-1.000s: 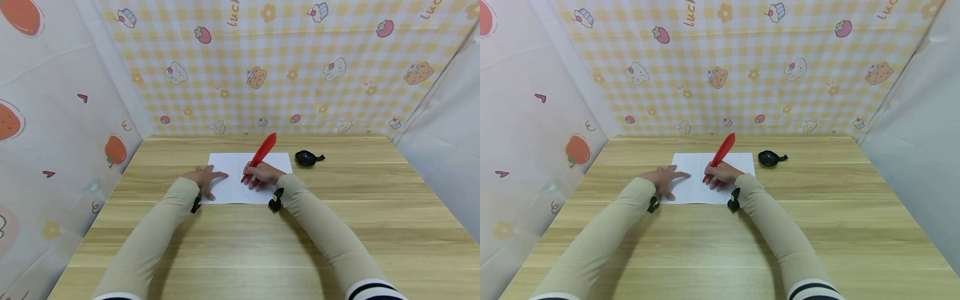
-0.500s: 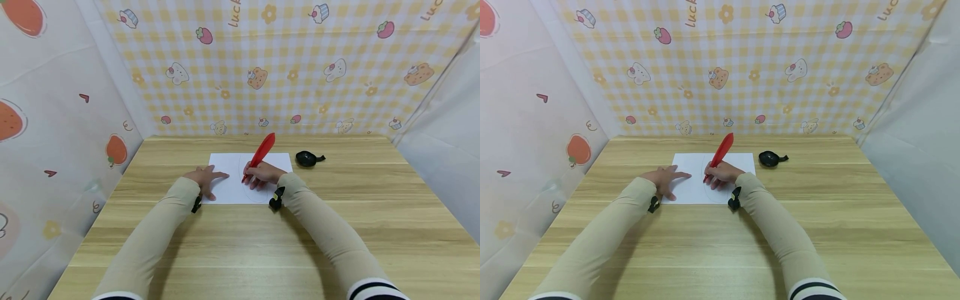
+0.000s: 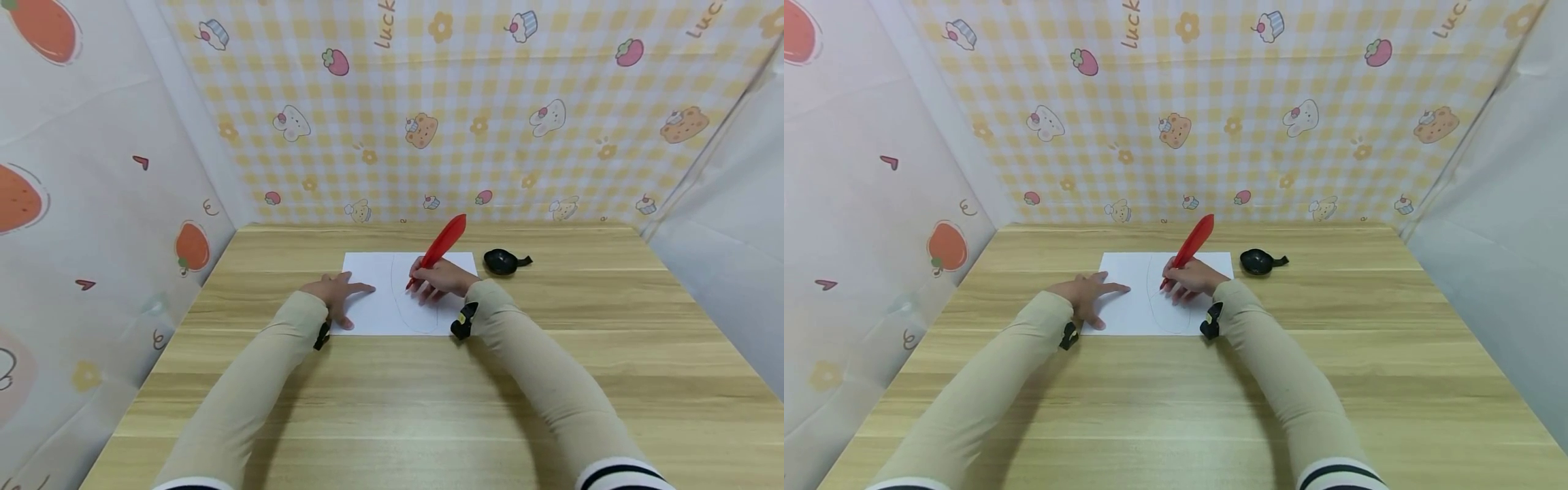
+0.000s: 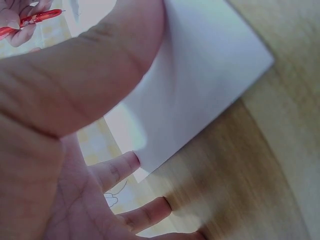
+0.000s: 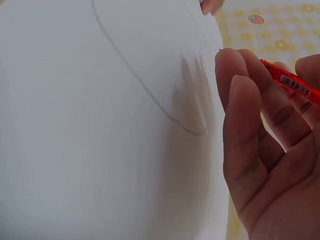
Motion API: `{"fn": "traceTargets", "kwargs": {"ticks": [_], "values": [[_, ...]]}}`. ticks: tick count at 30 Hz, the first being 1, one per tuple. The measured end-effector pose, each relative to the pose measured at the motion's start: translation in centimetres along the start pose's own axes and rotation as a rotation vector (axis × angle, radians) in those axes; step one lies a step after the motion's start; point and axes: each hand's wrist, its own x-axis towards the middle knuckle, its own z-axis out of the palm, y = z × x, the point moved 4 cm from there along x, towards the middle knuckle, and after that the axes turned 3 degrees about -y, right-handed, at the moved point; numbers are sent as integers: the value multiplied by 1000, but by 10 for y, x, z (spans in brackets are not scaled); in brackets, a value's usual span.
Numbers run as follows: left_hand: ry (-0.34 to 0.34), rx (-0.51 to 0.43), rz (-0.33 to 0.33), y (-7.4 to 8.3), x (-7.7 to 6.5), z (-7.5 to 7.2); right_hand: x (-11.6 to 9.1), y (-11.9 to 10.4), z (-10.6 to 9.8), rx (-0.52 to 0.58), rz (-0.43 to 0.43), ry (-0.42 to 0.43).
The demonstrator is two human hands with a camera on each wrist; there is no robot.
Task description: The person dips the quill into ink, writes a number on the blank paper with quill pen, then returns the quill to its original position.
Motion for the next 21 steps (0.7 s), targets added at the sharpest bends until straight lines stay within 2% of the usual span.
{"fn": "traceTargets", "kwargs": {"ticks": [7,21], "values": [[8,11,31,0,-1,2,-9,8,-19,-31,-21,65],[25,0,35,1,-2,1,-31,21,-58,-64,-14,210]]}}
